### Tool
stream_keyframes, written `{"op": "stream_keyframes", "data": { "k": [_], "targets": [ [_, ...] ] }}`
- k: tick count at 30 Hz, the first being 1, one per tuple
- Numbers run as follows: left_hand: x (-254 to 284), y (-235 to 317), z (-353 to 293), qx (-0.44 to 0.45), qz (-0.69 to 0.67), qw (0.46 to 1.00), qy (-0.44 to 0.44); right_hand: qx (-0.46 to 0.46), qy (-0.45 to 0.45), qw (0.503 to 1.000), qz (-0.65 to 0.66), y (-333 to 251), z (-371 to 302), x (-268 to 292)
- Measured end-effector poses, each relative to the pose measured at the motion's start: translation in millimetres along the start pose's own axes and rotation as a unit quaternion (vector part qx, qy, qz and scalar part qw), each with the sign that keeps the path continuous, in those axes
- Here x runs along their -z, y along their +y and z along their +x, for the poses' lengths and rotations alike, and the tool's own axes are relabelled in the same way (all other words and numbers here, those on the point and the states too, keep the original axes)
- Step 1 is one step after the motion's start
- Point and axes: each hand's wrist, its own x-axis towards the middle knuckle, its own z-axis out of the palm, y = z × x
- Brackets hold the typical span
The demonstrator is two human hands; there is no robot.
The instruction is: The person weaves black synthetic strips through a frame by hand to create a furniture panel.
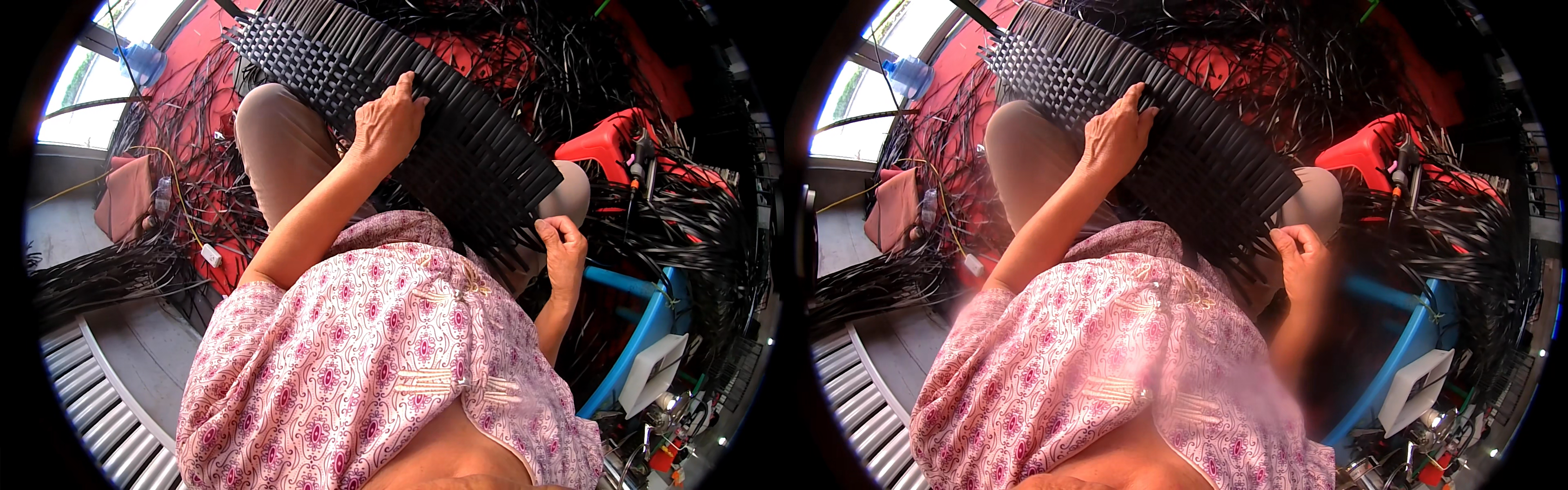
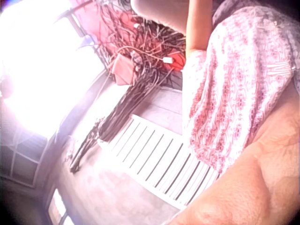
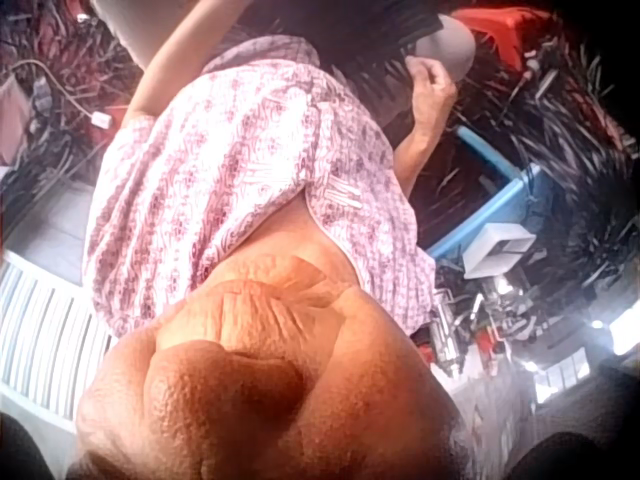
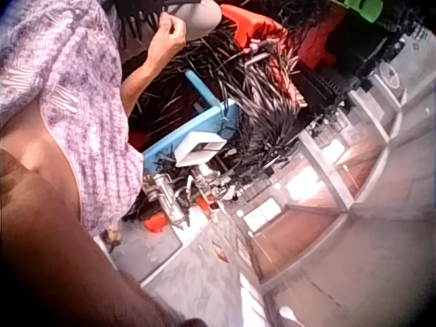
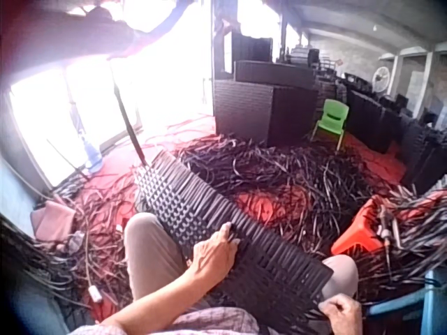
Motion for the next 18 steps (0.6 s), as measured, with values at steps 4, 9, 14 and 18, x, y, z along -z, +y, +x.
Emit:
{"op": "stream_keyframes", "data": {
  "k": [4, 9, 14, 18],
  "targets": [
    [-1.8, -1.5, -2.1, -0.003, 0.011, 1.0, 0.004, -0.001, -0.008, 1.0, 0.018, -2.0, -0.9, -0.2],
    [-2.8, 1.1, -2.6, 0.003, 0.042, 0.999, -0.009, 0.012, -0.003, 1.0, 0.007, 0.8, 0.1, -1.3],
    [-3.3, 0.9, 0.4, 0.003, 0.045, 0.999, -0.012, 0.017, -0.001, 1.0, -0.005, 0.0, 0.4, -0.3],
    [-2.1, -3.9, -1.9, -0.007, 0.004, 1.0, 0.016, 0.013, 0.001, 1.0, 0.002, -1.3, -1.3, -1.5]
  ]
}}
